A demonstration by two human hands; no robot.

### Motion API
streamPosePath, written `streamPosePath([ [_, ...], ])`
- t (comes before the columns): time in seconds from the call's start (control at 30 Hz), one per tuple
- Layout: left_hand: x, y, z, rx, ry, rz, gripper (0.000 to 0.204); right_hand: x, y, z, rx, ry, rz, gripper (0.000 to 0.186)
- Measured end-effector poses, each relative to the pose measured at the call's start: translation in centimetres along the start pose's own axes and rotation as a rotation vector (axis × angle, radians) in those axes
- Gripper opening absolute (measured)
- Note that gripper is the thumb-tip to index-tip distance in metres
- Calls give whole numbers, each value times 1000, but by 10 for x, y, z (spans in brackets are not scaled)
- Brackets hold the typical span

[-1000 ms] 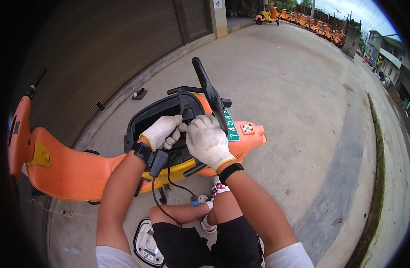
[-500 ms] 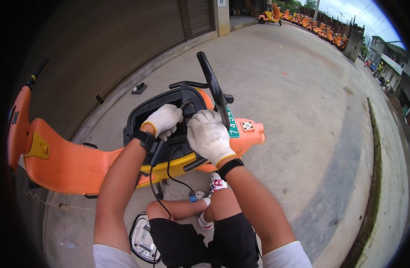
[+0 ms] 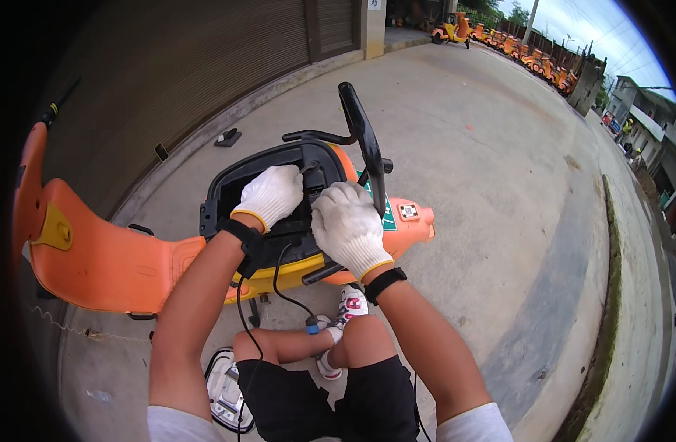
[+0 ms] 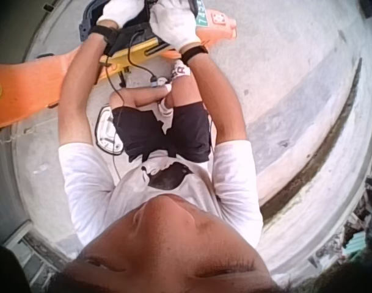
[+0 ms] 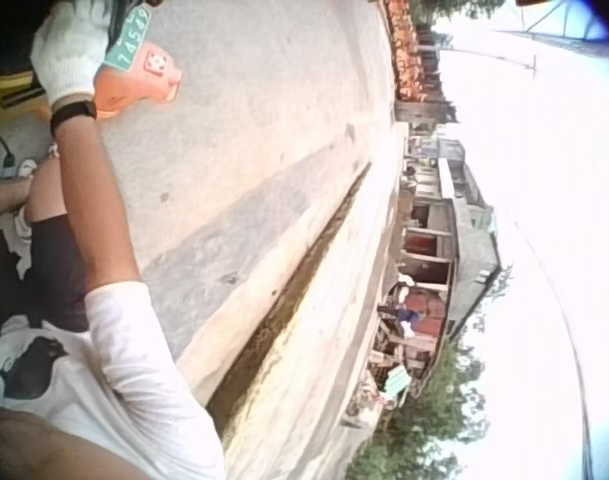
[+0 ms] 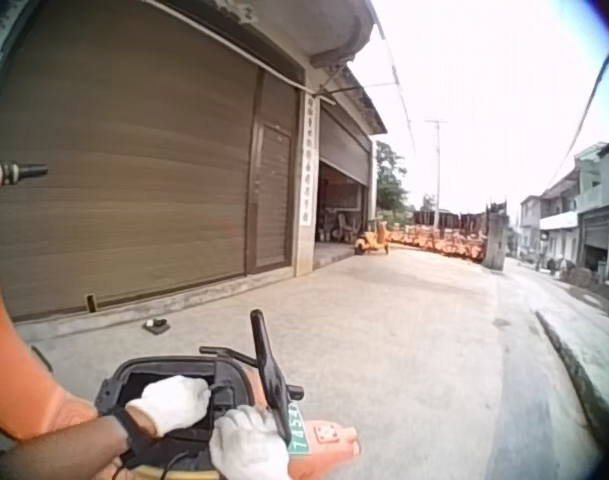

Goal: Repairing or adjusting internal components and wiring of an electric scooter.

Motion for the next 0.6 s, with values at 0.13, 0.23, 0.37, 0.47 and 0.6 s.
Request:
streamPosePath([
  [0.13,4,-4,7,34,84,9,35,-2,0,1,2,3,-37,19],
  [0.23,6,-7,14,59,140,-7,34,-1,0,4,15,-11,-15,19],
  [0.37,19,-9,18,122,264,-7,31,-1,-2,2,2,11,-11,19],
  [0.47,27,-7,17,216,405,-156,30,-1,-6,-1,30,47,-40,13],
  [0.6,25,7,26,227,415,-298,25,-2,4,1,50,22,-2,15],
])
Point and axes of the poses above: each hand's wrist, its own x-axis towards the middle knuckle, its own y-axis out of the palm, z = x × y, the point moved 5 cm from there along x, towards the middle knuckle, and after that the axes turned 10 degrees about x, right-handed, at the moved point
